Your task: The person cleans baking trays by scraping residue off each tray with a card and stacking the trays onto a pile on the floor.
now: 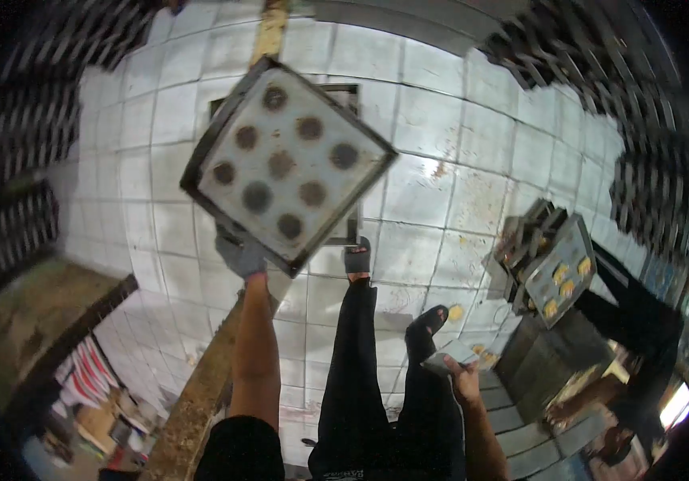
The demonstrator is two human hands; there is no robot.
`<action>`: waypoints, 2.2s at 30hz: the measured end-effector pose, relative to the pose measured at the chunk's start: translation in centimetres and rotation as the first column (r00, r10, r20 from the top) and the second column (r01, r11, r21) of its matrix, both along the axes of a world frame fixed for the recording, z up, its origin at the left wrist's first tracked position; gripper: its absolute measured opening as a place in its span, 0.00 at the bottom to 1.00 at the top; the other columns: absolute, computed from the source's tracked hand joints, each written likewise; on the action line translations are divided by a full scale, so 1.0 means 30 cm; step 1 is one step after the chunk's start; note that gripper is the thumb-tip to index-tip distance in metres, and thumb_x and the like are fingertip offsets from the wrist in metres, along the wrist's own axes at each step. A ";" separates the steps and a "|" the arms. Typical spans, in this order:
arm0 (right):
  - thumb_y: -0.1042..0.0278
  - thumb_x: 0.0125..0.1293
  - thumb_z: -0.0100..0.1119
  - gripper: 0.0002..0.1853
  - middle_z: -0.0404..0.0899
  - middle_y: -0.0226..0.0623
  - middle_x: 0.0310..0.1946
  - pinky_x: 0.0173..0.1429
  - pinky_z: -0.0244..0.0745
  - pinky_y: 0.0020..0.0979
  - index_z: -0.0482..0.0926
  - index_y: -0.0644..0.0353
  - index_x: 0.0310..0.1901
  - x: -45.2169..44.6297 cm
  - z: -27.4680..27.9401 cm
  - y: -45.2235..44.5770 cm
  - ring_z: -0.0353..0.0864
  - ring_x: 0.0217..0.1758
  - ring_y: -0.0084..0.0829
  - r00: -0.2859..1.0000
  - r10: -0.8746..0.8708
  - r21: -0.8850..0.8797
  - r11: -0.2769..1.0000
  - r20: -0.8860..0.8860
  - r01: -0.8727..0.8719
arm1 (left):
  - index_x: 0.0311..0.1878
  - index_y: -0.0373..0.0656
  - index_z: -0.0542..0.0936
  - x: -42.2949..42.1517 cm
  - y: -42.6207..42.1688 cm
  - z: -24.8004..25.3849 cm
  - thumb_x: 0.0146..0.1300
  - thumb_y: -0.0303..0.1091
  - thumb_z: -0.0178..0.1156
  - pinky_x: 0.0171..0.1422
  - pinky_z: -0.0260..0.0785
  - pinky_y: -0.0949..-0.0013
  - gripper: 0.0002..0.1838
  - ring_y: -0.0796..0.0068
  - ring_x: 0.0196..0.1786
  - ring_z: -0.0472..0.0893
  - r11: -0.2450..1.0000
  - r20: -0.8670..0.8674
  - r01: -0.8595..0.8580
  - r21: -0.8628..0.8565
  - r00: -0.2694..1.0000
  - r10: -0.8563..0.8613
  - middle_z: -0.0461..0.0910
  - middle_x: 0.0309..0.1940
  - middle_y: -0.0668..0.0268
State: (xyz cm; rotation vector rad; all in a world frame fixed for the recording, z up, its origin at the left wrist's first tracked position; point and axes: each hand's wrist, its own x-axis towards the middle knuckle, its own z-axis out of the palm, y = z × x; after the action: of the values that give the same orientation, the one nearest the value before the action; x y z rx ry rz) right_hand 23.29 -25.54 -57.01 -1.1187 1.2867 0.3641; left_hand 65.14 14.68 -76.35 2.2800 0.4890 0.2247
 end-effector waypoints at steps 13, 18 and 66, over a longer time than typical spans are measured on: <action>0.76 0.67 0.71 0.13 0.86 0.30 0.47 0.57 0.78 0.35 0.82 0.61 0.52 -0.668 -0.086 -0.122 0.85 0.50 0.28 0.736 -0.669 0.171 0.717 -0.102 0.676 | 0.60 0.44 0.80 -0.976 -1.447 0.074 0.74 0.40 0.62 0.51 0.76 0.68 0.17 0.71 0.50 0.84 0.521 -0.493 0.456 -0.722 0.190 -0.849 0.83 0.51 0.64; 0.79 0.66 0.70 0.17 0.85 0.31 0.51 0.61 0.77 0.34 0.81 0.60 0.55 -0.983 -0.188 -0.337 0.83 0.55 0.28 0.601 -0.793 0.286 0.555 -0.100 0.781 | 0.60 0.46 0.79 -1.567 -1.680 -0.029 0.71 0.41 0.62 0.48 0.75 0.68 0.18 0.76 0.47 0.83 0.501 -0.518 0.328 -0.801 0.039 -0.854 0.83 0.48 0.65; 0.66 0.74 0.53 0.18 0.83 0.45 0.60 0.58 0.85 0.41 0.79 0.61 0.62 0.861 -0.957 0.482 0.88 0.56 0.43 -0.143 0.878 -0.596 -0.421 -0.456 -0.684 | 0.68 0.34 0.73 -0.493 0.077 -0.336 0.74 0.33 0.56 0.55 0.83 0.55 0.23 0.56 0.51 0.87 0.589 -0.543 -0.275 -0.760 0.767 -0.342 0.81 0.58 0.56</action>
State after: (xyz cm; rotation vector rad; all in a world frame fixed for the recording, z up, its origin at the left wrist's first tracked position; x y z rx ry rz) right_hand 49.13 -11.07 -85.73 -2.8197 -0.2599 0.8328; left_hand 50.35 17.00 -86.44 1.3487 0.7068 -0.7404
